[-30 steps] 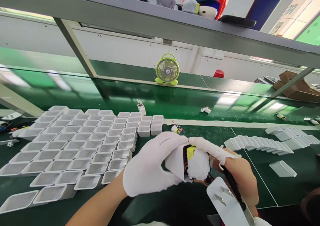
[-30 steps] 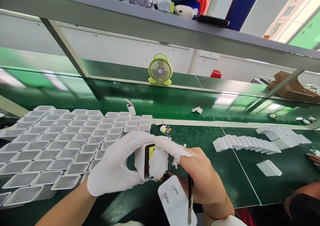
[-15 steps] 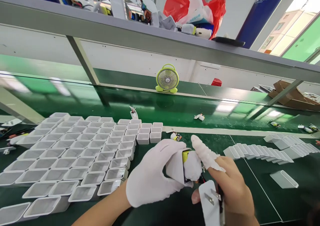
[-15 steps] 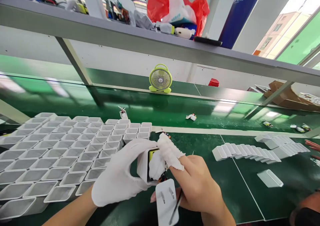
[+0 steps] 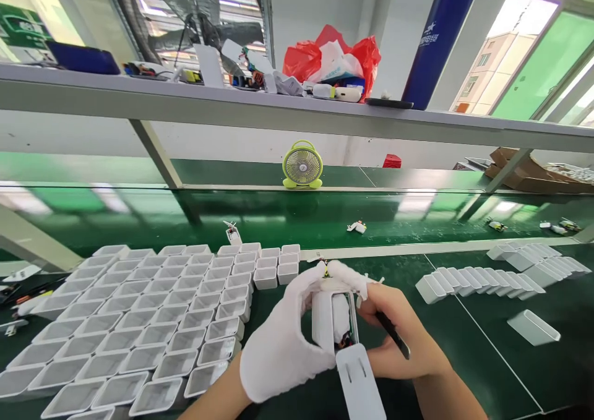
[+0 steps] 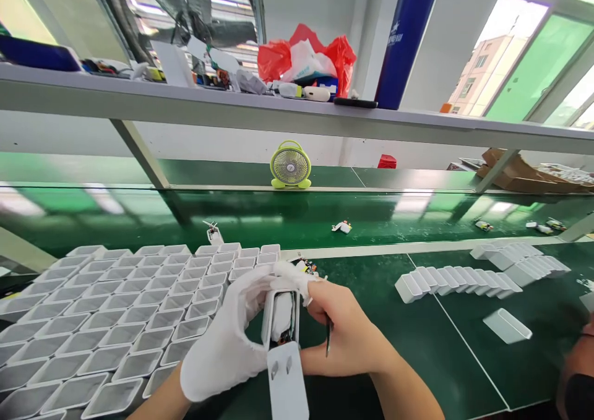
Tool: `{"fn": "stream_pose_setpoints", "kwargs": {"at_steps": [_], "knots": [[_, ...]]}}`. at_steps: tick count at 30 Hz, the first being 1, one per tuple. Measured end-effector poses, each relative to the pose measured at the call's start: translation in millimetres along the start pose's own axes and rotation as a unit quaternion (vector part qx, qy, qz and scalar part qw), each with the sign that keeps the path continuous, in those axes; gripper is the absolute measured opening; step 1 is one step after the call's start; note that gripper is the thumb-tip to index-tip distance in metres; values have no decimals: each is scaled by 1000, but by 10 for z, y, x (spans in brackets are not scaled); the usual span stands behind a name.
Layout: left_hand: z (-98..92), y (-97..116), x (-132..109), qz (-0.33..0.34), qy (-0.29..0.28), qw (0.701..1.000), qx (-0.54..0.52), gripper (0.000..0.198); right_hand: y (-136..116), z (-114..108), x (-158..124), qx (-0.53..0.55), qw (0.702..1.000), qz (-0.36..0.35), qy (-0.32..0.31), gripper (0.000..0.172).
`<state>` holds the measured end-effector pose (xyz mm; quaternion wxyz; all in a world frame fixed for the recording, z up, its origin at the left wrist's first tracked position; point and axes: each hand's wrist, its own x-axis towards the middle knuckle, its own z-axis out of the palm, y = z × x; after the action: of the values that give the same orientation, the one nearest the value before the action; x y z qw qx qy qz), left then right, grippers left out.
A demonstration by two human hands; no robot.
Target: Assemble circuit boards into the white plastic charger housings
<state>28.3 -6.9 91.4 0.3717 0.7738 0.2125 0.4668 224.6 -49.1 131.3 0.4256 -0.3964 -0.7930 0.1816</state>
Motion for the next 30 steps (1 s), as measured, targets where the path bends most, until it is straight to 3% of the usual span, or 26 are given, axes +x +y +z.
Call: {"fn": "stream_pose_setpoints", "kwargs": {"at_steps": [2, 5, 7, 8, 10, 12, 14, 15, 17, 20, 22, 24, 28, 30], "knots": [[-41, -16, 28, 78, 11, 987, 143, 87, 25, 29, -13, 45, 999, 29, 9, 54], [-102, 29, 129, 244, 26, 908, 339, 44, 48, 58, -35, 87, 995, 48, 5, 47], [-115, 66, 194, 305, -10, 872, 383, 15, 38, 58, -37, 116, 992, 53, -7, 42], [-112, 76, 212, 319, -35, 865, 386, 10, 27, 51, -33, 129, 990, 53, -17, 40], [-90, 80, 208, 315, -54, 881, 349, 11, 8, 21, -12, 138, 988, 59, -42, 38], [-58, 86, 168, 249, -18, 928, 275, 17, 16, -30, 25, 137, 986, 88, -32, 39], [-22, 121, 129, 120, 25, 973, 197, 36, 59, -100, 73, 172, 976, 125, 40, 25], [-4, 151, 121, 36, 38, 986, 156, 41, 90, -138, 99, 203, 965, 134, 93, 26], [28, 220, 138, -131, 43, 988, 67, 36, 150, -210, 144, 248, 942, 124, 187, 43], [62, 283, 205, -307, 49, 949, -54, 24, 168, -276, 169, 225, 931, 92, 272, 57], [76, 273, 237, -347, 62, 932, -84, 24, 117, -273, 149, 235, 924, 75, 290, 59], [86, 236, 249, -360, 78, 925, -91, 24, 34, -228, 110, 269, 923, 56, 270, 52], [90, 160, 250, -350, 96, 930, -62, 25, -103, -47, 13, 244, 949, 42, 196, 6], [86, 139, 255, -333, 104, 936, -38, 25, -116, 58, -36, 179, 964, 14, 195, 12]]}}
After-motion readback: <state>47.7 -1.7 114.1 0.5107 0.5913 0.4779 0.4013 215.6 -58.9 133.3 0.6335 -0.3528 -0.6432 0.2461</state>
